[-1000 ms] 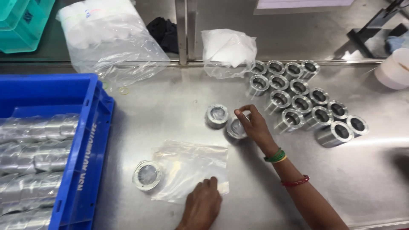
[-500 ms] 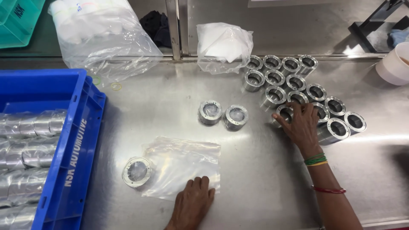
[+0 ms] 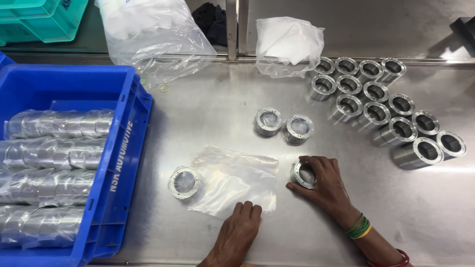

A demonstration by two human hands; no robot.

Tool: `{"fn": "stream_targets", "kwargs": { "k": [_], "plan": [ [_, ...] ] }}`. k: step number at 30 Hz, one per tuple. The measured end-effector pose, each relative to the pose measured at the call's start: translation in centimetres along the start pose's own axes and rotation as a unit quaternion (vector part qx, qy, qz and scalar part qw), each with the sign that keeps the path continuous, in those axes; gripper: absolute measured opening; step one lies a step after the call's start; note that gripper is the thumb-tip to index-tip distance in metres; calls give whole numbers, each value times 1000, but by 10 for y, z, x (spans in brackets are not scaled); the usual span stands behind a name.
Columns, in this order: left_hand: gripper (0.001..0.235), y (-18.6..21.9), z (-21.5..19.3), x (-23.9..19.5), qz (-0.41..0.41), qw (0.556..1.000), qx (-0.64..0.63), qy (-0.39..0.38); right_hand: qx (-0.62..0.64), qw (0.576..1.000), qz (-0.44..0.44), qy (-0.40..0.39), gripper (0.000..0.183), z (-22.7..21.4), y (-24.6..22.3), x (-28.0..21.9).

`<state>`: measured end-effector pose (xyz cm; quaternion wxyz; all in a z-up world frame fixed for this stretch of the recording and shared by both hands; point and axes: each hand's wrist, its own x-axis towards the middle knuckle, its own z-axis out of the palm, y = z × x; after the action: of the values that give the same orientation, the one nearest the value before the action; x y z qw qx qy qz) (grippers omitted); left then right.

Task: Pack metal parts into plastic bags and organize them into blue bins.

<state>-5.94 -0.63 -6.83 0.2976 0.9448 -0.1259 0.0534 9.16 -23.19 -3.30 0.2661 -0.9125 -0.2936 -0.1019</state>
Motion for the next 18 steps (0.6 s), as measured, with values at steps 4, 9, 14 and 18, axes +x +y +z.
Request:
{"fn": "stream_targets", "kwargs": {
  "k": [4,9,14,18],
  "plan": [
    [13,-2,-16,1,-61,995,-80,19,59,991,117,-30,74,1,-15,-6],
    [23,-1,-34,26,-225,952,-200,-49,442,851,239,-155,76,8,-40,-20],
    [16,-8,-38,33,-258,941,-211,-56,327,880,242,-245,75,17,-69,-1],
    [20,-23,-31,30,-228,955,-190,-23,223,882,322,-261,62,30,-65,9]
  ]
}}
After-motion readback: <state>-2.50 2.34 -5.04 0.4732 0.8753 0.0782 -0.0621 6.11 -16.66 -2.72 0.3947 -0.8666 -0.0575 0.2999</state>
